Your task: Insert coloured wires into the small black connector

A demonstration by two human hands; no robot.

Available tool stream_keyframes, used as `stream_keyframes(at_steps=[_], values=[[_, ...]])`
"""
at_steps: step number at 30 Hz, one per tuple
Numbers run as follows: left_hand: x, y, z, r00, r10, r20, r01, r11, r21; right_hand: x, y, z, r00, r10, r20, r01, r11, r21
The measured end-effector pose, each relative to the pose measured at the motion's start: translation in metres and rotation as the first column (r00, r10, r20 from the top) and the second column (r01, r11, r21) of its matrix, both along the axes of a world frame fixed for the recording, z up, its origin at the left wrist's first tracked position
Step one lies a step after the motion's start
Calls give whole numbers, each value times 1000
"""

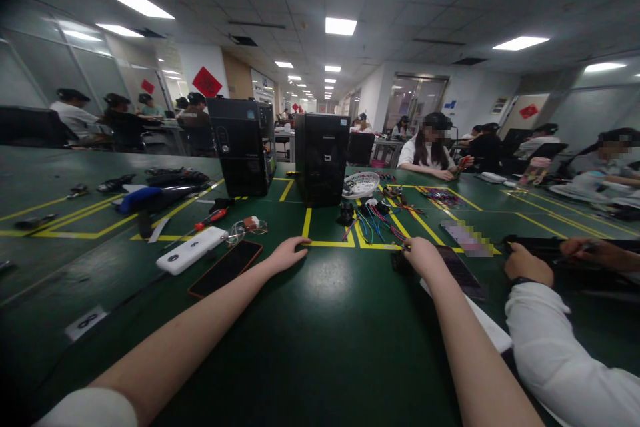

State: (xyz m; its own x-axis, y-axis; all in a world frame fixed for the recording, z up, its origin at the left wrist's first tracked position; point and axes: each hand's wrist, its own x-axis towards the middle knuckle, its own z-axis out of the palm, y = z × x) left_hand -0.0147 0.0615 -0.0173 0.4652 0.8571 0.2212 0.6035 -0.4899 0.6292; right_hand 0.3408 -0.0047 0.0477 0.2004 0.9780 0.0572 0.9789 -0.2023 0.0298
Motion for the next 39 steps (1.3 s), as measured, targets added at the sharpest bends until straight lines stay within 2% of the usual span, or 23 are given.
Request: stream_keyframes(at_steps=[9, 15, 20, 25, 27, 29, 34, 37, 39], values=[[-1, -5, 7, 1000, -18, 13, 18, 999, -30, 0, 4, -3, 999, 34, 14, -34, 999, 9], [0, -6, 8, 1000, 7, 6, -6, 999, -49, -12, 6, -3, 999, 23, 35, -20, 997, -71], [0, -5, 6, 1000, -7, 1, 7, 1000, -27, -18, 0, 2, 998, -22, -53, 14, 989, -148], [3, -2, 3, 1000, 15, -10, -15, 1000, -8, -10, 0, -2, 983, -90, -158, 57, 978, -199], [3, -2, 3, 1000, 16, -12, -16, 1000, -15, -7, 2, -3, 989, -58, -137, 33, 983, -179], [3, -2, 4, 1000, 12, -10, -13, 1000, -25, -4, 3, -2, 993, -26, -114, 14, 995, -99], [1, -2, 3, 1000, 5, -1, -5, 1000, -24, 15, -2, 6, 982, -65, -176, 75, 996, 52], [1, 0, 1, 1000, -1, 5, 1, 1000, -19, 25, -5, 7, 982, -82, -167, 92, 994, 50], [1, 2, -1, 1000, -3, 8, 3, 1000, -13, 26, -7, 6, 976, -106, -189, 107, 994, -4]])
